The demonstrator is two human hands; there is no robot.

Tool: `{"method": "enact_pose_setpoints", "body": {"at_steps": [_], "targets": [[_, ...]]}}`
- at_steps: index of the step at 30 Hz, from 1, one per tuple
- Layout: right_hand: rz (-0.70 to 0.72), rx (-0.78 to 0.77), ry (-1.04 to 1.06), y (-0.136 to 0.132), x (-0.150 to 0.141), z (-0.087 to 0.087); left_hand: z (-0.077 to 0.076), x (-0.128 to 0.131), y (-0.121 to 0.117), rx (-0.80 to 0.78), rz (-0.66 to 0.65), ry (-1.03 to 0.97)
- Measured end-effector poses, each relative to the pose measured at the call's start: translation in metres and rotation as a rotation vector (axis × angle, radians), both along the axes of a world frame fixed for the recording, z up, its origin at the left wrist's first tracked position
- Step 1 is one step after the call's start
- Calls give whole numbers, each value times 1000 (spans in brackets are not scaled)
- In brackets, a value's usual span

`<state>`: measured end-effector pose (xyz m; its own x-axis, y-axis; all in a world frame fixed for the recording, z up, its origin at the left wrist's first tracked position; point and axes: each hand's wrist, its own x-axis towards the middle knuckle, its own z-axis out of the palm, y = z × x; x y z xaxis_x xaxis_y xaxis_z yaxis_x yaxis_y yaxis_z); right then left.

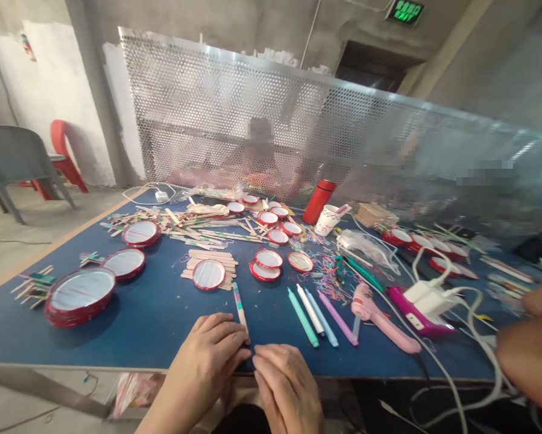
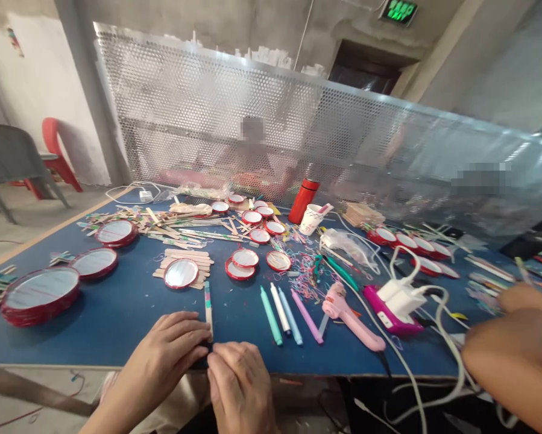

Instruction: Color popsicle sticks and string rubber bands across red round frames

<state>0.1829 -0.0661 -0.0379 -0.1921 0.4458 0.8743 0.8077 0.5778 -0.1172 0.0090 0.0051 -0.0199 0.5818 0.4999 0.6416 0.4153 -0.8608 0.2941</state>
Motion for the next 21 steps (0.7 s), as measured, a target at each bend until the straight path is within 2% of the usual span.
{"method": "enact_pose_setpoints", "body": {"at_steps": [7,15,18,21], "targets": [[-244,6,29,-11,66,7,-2,-2,4,41,6,59],[-569,31,-139,-11,139,15,-16,-5,12,145,-8,96],[-744,-37,-206,-14,169,19,-19,-8,17,178,-38,91],[-891,-193,-274,-18,197,20,-21,-10,20,174,-44,62]]}}
